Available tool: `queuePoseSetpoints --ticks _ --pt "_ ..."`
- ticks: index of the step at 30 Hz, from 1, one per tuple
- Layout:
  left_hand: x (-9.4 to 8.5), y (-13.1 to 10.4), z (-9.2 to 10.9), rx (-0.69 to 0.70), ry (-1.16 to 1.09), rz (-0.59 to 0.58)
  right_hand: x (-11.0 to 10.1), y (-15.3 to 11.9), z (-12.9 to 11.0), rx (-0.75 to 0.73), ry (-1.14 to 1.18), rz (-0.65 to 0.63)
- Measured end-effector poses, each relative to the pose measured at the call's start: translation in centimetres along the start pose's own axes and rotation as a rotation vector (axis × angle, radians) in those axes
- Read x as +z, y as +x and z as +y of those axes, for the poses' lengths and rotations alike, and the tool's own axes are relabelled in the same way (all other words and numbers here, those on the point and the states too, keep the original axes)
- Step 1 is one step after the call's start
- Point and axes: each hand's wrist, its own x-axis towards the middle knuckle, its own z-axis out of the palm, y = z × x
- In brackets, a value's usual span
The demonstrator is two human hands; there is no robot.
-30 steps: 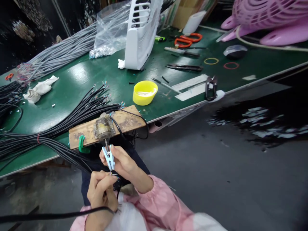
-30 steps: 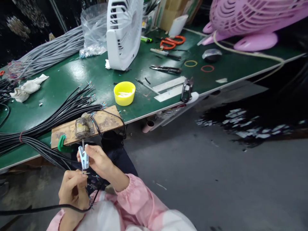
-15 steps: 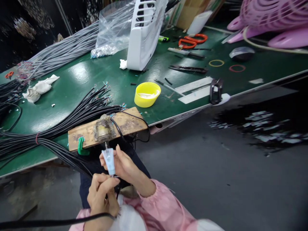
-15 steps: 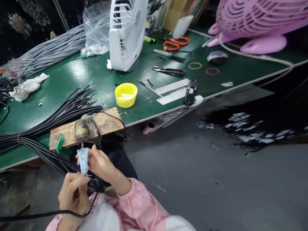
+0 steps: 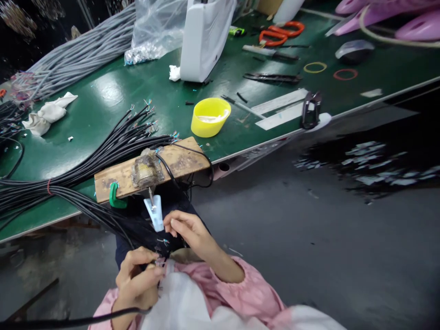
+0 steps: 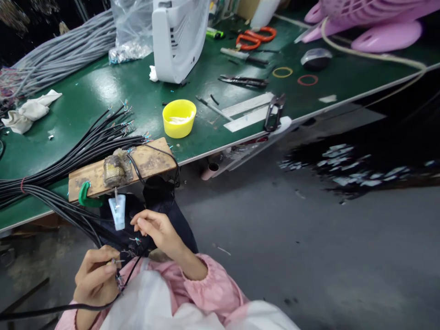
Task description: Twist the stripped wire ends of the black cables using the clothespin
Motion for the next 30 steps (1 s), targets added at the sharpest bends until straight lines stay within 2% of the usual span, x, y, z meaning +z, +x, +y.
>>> queuePoseSetpoints --ticks 3,5,8,12,15,19,25,27,30 --pt "-1.2 -1.5 -0.1 -0.026 -0.15 0.024 -0.4 -1.0 -0.4 0.033 -0.096 -0.091" --pt "-1.7 -2.3 0.2 -0.043 -0.185 0.114 -0.7 -1.8 -0.5 0.067 -0.183 -0.162" --pt "-1.9 -3.0 0.7 -0.058 -0.177 0.275 -0.8 -2.7 0.2 0.045 -0.388 -0.161" --pt "-2.0 -3.4 1.1 -0.039 -0.164 0.367 -0.8 -3.6 2.0 0.068 -0.63 -0.179" --pt "-2.3 -3.7 1.1 -0.078 -0.123 0.349 -0.3 -4.2 3.5 0.07 -0.723 -0.182" --pt "-2.7 -4.0 1.2 -0.083 -0.113 0.319 1.1 -4.9 5.2 -0.048 -0.673 -0.016" --pt "-3.0 -4.3 1.3 -0.066 -0.147 0.276 1.8 -4.6 6.5 -0.224 -0.683 0.123" --pt "-3.1 -4.2 1.4 -0.064 -0.158 0.296 1.7 -4.3 6.6 -0.235 -0.673 0.108" --pt "-3.1 -4.1 1.5 -0.097 -0.19 0.332 1.5 -3.7 6.7 -0.148 -0.623 0.003"
